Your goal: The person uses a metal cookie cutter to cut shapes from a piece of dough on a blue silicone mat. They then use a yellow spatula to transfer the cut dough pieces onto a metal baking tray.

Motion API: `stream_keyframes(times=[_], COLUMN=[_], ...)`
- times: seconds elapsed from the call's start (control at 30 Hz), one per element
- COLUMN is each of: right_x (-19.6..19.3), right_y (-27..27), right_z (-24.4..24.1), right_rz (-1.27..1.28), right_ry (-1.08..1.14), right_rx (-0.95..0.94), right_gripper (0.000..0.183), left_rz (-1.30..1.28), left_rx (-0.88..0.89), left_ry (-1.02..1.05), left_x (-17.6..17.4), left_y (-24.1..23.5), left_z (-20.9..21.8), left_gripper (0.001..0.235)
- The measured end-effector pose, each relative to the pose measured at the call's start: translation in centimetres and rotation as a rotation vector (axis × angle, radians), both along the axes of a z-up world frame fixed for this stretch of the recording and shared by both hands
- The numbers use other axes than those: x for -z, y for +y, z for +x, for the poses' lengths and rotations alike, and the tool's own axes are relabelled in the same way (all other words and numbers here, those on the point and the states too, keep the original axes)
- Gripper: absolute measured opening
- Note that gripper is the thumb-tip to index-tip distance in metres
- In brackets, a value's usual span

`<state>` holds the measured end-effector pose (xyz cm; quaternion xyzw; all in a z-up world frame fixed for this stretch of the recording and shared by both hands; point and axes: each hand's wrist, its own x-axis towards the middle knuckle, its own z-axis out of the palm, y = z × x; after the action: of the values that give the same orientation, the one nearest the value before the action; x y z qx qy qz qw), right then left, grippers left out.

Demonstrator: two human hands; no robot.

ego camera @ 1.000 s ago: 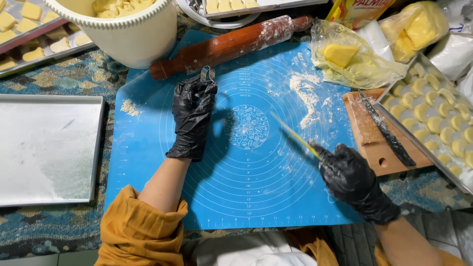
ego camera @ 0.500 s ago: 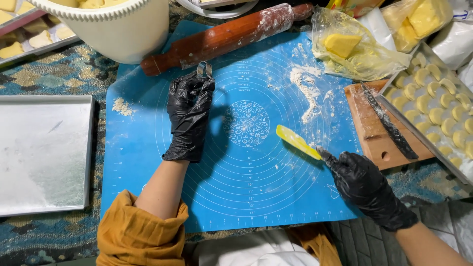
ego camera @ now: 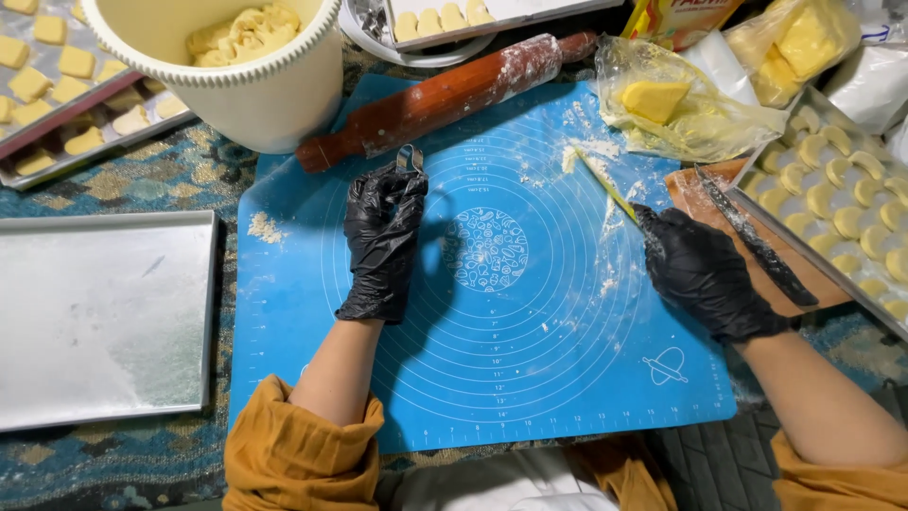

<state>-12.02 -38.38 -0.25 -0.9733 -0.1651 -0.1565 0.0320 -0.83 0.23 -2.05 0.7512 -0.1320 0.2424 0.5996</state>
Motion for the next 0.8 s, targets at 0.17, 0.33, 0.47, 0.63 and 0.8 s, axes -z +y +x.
stream_keyframes(times=[0.17,0.33,0.47,0.63,0.8], right_x=[0.2,1.7,-3.5,0.2,3.0], right_y=[-3.5,-4.7,-0.9,-1.1,-3.0], right_z=[3.5,5.6,6.2,8.0,7.8], right_rz=[0.278,0.166,0.076,0.278,0.531], right_ry=[0.060,0.235,0.326,0.309,0.238], right_rx=[-0.067,0.160,0.202,0.299,-0.032], right_gripper=[0.044,0.056,0.061,0.058,0.090], left_rz=[0.018,-0.092,-0.274,-0.150,0.033], left_rx=[-0.001,0.040,0.102,0.036,-0.010], left_ry=[0.061,0.138,0.206,0.241,0.271], left_x=[0.1,-0.3,-0.7,-0.8,-2.1], left_y=[0.1,0.2,0.5,0.1,-0.6], left_z=[0.1,0.5,0.4,0.9,0.9], left_gripper=[0.014,0.023,0.020,0.020,0.018])
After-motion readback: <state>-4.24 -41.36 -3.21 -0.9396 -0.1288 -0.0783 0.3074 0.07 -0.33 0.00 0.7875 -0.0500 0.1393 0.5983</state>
